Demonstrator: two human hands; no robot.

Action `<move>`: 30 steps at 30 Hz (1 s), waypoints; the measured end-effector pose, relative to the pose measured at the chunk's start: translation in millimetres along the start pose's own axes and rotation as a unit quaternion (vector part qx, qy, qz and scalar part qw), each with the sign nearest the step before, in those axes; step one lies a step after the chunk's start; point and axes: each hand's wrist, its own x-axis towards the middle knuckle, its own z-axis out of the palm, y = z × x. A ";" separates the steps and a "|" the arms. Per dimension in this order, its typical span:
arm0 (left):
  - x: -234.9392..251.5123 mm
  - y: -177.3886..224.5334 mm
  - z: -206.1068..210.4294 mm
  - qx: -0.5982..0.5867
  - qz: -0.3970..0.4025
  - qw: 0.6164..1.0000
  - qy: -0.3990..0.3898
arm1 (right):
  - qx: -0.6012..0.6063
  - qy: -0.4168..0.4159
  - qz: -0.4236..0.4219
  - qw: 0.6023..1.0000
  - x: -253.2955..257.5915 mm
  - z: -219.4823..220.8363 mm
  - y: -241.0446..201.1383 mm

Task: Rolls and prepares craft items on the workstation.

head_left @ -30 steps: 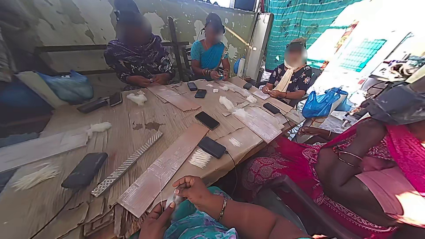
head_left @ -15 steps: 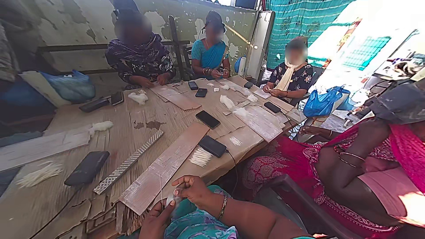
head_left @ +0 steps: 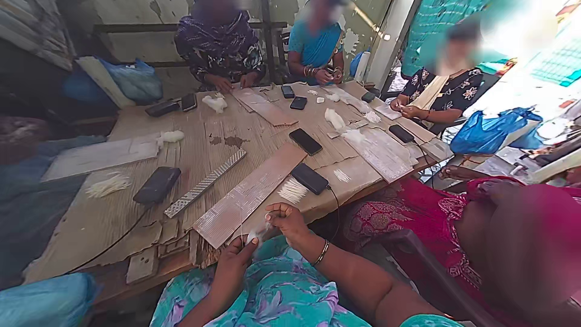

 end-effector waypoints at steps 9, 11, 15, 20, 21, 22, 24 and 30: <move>0.1 13.5 -7.9 0.016 -0.038 0.999 -0.012 | 0.045 0.054 -0.014 0.997 4.8 -5.6 -1.1; 2.0 20.3 -12.1 0.009 -0.051 0.999 0.015 | 0.046 0.061 -0.010 0.997 4.9 -5.1 -1.7; 10.1 28.9 -36.1 0.027 -0.075 0.993 0.085 | 0.046 0.072 0.004 0.996 5.8 -4.7 -2.1; 21.8 23.1 -79.5 0.058 -0.070 0.979 0.183 | 0.018 0.086 0.021 0.996 5.6 -1.4 2.5; 24.8 20.7 -90.4 0.073 -0.066 0.976 0.196 | 0.012 0.086 0.021 0.996 6.2 -0.8 4.0; 27.6 19.5 -101.0 0.089 -0.067 0.972 0.207 | 0.009 0.087 0.020 0.996 6.6 -0.3 5.5; 36.6 16.2 -117.3 0.131 -0.069 0.960 0.237 | 0.001 0.087 0.021 0.996 6.2 0.8 6.2; 77.0 6.5 -149.4 0.244 -0.087 0.931 0.257 | -0.011 0.090 0.026 0.996 8.1 3.0 8.3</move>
